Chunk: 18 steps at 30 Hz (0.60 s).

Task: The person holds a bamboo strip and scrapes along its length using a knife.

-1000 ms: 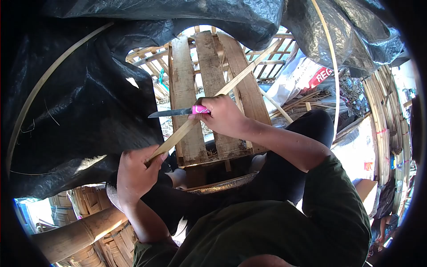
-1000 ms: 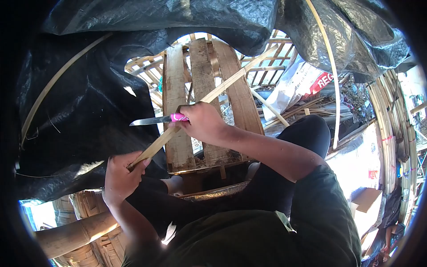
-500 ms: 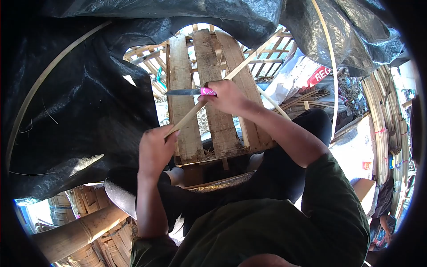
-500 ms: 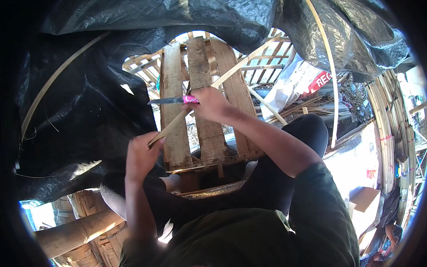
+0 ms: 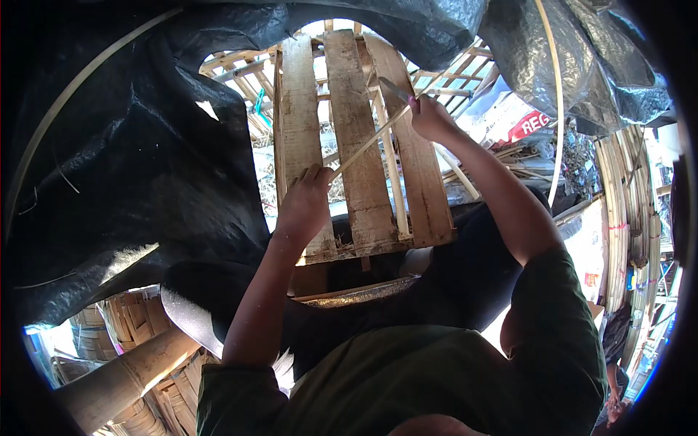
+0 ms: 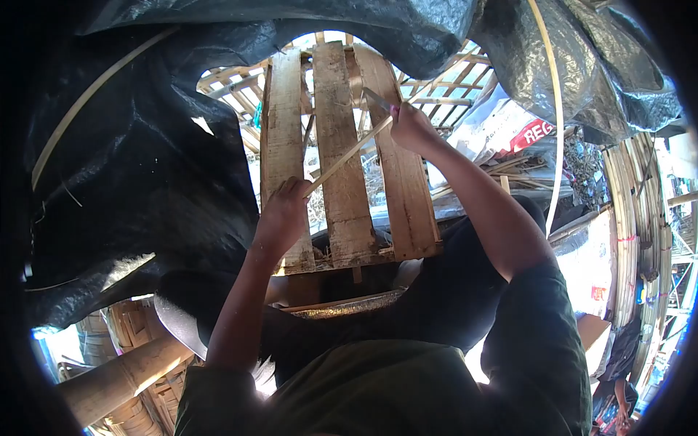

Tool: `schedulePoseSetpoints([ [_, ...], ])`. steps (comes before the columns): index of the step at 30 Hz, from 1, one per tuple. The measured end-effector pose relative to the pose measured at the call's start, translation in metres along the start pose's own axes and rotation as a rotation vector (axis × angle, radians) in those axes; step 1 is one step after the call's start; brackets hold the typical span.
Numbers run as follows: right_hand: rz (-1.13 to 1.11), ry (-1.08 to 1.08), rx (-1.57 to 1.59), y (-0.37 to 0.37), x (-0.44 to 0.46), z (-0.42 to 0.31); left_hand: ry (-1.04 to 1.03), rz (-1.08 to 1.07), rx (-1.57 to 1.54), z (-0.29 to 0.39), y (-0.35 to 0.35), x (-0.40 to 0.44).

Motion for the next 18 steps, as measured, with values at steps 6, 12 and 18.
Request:
schedulePoseSetpoints([
  [6,-0.102,-0.172,-0.191,0.005,0.015,0.016,0.115,0.070,-0.073,0.001,0.011,0.002],
  [12,-0.240,-0.161,-0.145,-0.014,0.019,0.037,0.161,0.066,-0.047,0.002,0.007,0.002],
  [18,-0.157,-0.213,-0.142,-0.019,0.017,0.043,0.120,0.152,0.078,0.000,0.005,0.002],
])
Point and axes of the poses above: each hand's wrist, its own x-axis towards the middle knuckle, its own y-axis out of the back of the hand, z = x × y, the point moved 8 cm from there along x, towards the middle knuckle, and after that the axes turned 3 degrees about -z, right-handed, at the moved point
